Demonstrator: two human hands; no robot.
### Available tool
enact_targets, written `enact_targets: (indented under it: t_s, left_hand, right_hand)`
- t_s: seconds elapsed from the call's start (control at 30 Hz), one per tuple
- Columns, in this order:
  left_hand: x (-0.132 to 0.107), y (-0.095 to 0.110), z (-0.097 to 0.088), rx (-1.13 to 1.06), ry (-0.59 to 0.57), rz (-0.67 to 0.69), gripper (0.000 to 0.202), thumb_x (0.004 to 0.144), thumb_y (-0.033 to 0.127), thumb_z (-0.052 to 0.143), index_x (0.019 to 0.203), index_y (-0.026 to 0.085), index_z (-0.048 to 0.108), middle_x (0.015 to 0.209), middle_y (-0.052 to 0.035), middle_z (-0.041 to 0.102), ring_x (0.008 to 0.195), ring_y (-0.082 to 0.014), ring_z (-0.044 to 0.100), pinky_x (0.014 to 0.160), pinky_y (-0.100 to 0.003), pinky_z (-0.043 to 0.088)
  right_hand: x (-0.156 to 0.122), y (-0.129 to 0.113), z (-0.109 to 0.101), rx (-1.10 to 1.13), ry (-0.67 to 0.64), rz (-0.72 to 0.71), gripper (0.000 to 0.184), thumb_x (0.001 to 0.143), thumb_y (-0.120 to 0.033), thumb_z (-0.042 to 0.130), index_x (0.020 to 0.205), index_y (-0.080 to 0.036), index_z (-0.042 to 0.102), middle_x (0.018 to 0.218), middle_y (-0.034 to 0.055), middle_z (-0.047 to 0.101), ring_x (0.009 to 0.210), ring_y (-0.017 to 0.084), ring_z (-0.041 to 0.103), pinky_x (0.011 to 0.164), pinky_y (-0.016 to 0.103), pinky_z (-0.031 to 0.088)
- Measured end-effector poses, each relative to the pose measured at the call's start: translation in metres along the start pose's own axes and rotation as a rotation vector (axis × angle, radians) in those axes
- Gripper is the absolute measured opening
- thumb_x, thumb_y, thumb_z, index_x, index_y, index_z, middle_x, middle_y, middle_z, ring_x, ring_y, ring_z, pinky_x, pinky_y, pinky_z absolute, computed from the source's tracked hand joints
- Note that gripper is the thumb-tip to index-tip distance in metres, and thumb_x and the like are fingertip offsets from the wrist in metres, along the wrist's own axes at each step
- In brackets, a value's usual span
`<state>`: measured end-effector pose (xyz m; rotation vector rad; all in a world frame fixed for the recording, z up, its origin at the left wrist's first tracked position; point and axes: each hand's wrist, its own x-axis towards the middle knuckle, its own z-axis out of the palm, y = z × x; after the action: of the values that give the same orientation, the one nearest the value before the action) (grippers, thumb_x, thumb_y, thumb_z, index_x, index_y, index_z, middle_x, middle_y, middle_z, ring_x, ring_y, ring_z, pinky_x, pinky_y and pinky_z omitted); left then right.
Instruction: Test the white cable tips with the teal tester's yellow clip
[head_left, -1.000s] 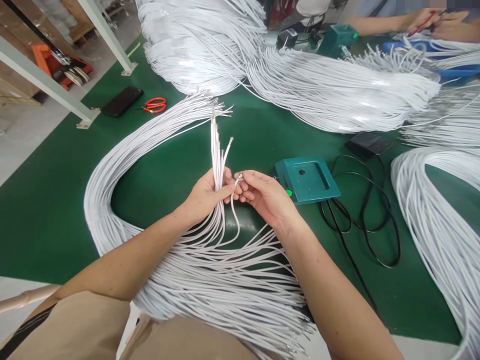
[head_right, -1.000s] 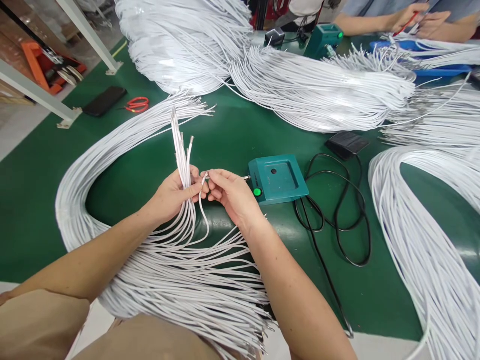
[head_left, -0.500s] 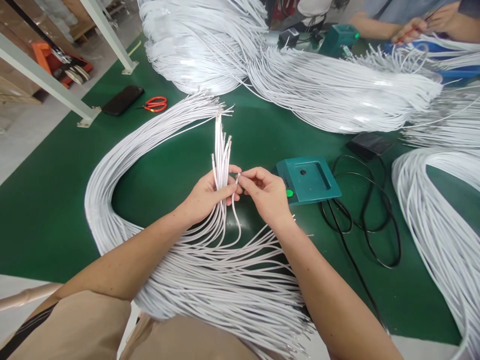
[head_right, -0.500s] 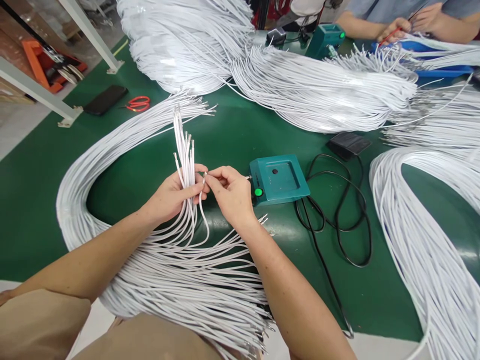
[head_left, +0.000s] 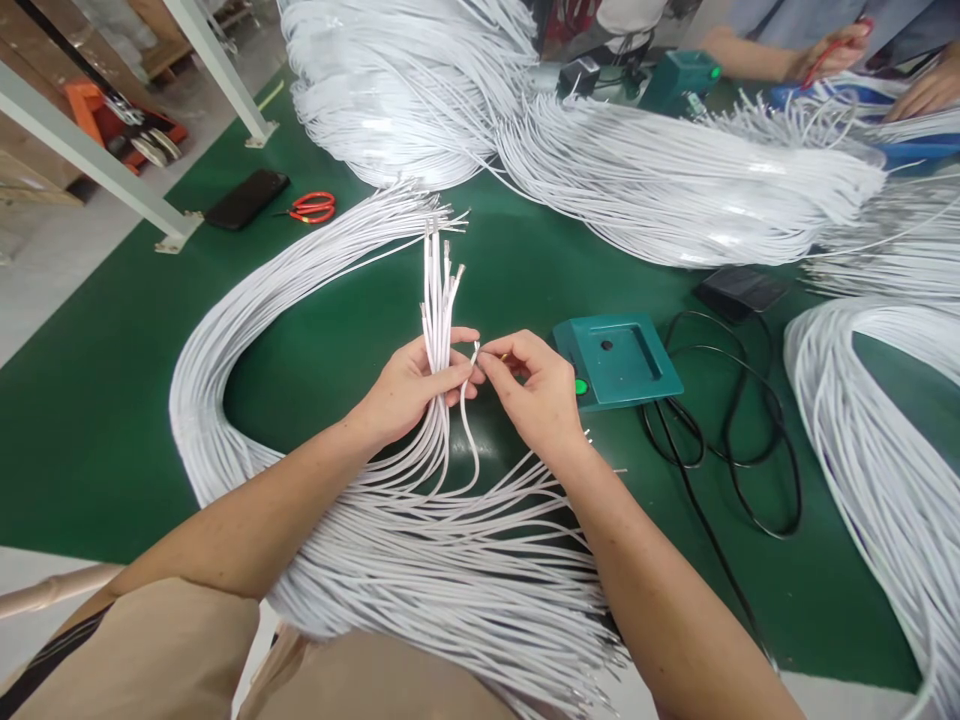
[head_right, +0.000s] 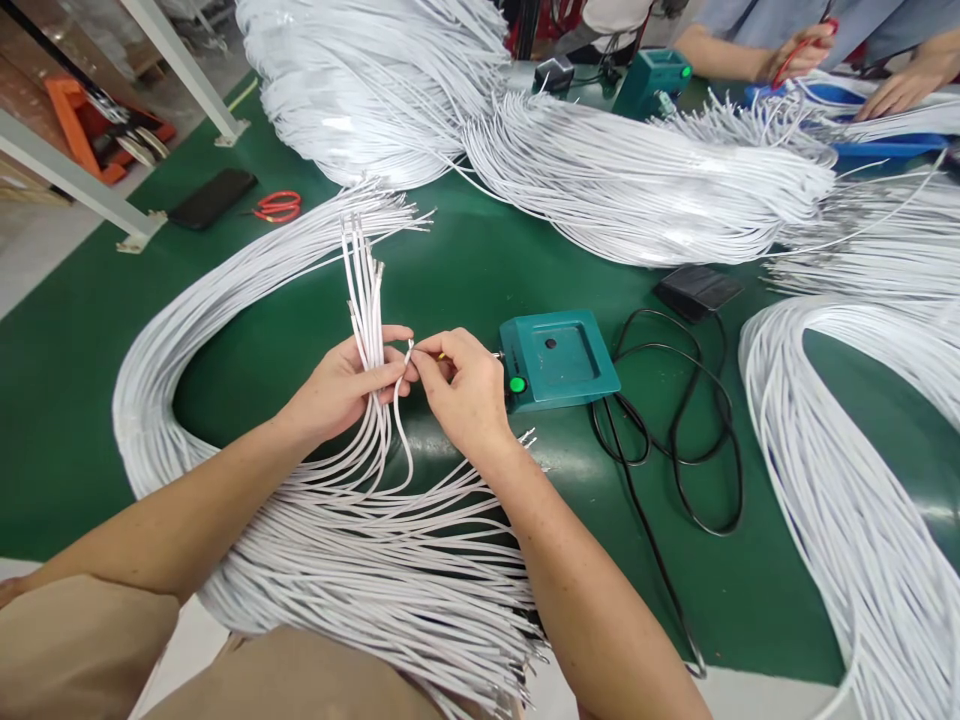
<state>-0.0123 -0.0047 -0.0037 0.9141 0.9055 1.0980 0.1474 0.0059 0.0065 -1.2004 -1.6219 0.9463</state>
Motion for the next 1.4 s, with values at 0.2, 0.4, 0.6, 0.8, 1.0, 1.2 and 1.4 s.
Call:
enact_targets:
  t_s: [0.2, 0.4, 0.6, 0.8, 1.0, 1.2, 1.4]
  left_hand:
    - [0.0, -0.001, -0.001, 0.023, -0.013, 0.007, 0.04, 0.075, 0.025, 0.074, 0.114, 0.019, 0.063, 0.074, -0.0007, 0.064, 0.062, -0.01, 0.061, 0.052, -0.02, 0.043]
    - [-0.001, -0.003, -0.002, 0.04, -0.045, -0.016, 0.036, 0.075, 0.025, 0.074, 0.108, 0.019, 0.061, 0.073, 0.0, 0.064, 0.061, -0.0105, 0.062, 0.054, -0.021, 0.044]
    - [0.0, -0.002, -0.002, 0.016, -0.042, -0.019, 0.033, 0.076, 0.024, 0.073, 0.104, 0.018, 0.058, 0.074, -0.0017, 0.067, 0.061, -0.0097, 0.062, 0.051, -0.018, 0.041]
    - [0.001, -0.004, -0.003, 0.085, -0.03, 0.004, 0.048, 0.076, 0.023, 0.072, 0.121, 0.02, 0.054, 0.075, 0.0002, 0.064, 0.064, -0.0103, 0.062, 0.052, -0.018, 0.042]
    - [-0.001, -0.003, 0.002, 0.218, 0.037, -0.007, 0.047, 0.078, 0.02, 0.068, 0.123, 0.018, 0.055, 0.073, 0.0019, 0.061, 0.063, -0.0097, 0.061, 0.055, -0.02, 0.045]
    - [-0.001, 0.002, 0.003, 0.358, 0.096, 0.006, 0.042, 0.079, 0.023, 0.065, 0.12, 0.016, 0.059, 0.067, 0.0037, 0.058, 0.052, -0.0056, 0.052, 0.054, -0.02, 0.045]
    - [0.0, -0.001, -0.002, 0.244, 0.071, -0.008, 0.038, 0.078, 0.021, 0.066, 0.115, 0.018, 0.061, 0.076, -0.0002, 0.063, 0.062, -0.0097, 0.06, 0.053, -0.02, 0.046]
  right_hand:
    - [-0.001, 0.001, 0.001, 0.029, -0.018, 0.016, 0.009, 0.082, -0.029, 0.06, 0.08, -0.022, 0.064, 0.075, 0.0009, 0.062, 0.062, 0.013, 0.051, 0.062, 0.029, 0.041]
    - [0.0, -0.003, -0.001, -0.054, 0.008, -0.011, 0.014, 0.081, -0.021, 0.055, 0.068, -0.021, 0.058, 0.068, -0.001, 0.058, 0.061, 0.012, 0.05, 0.06, 0.027, 0.038]
    - [0.004, -0.006, -0.008, -0.084, -0.073, 0.07, 0.012, 0.08, -0.02, 0.054, 0.07, -0.02, 0.061, 0.067, -0.0017, 0.059, 0.058, 0.011, 0.049, 0.057, 0.026, 0.037]
    - [0.006, 0.001, -0.005, 0.052, -0.049, 0.167, 0.02, 0.084, -0.037, 0.056, 0.082, -0.02, 0.066, 0.076, -0.0004, 0.064, 0.061, 0.011, 0.053, 0.06, 0.027, 0.042]
    - [0.002, 0.001, -0.001, -0.221, 0.045, -0.037, 0.013, 0.082, -0.023, 0.056, 0.07, -0.019, 0.059, 0.071, -0.0002, 0.059, 0.06, 0.01, 0.05, 0.06, 0.026, 0.04]
    - [-0.003, -0.011, 0.003, -0.184, -0.015, 0.004, 0.012, 0.08, -0.022, 0.059, 0.068, -0.019, 0.056, 0.068, -0.0011, 0.058, 0.058, 0.01, 0.049, 0.056, 0.024, 0.04]
    - [0.003, -0.004, -0.002, 0.019, 0.073, 0.075, 0.012, 0.085, -0.027, 0.056, 0.084, -0.019, 0.065, 0.083, 0.002, 0.066, 0.067, 0.012, 0.058, 0.062, 0.026, 0.047]
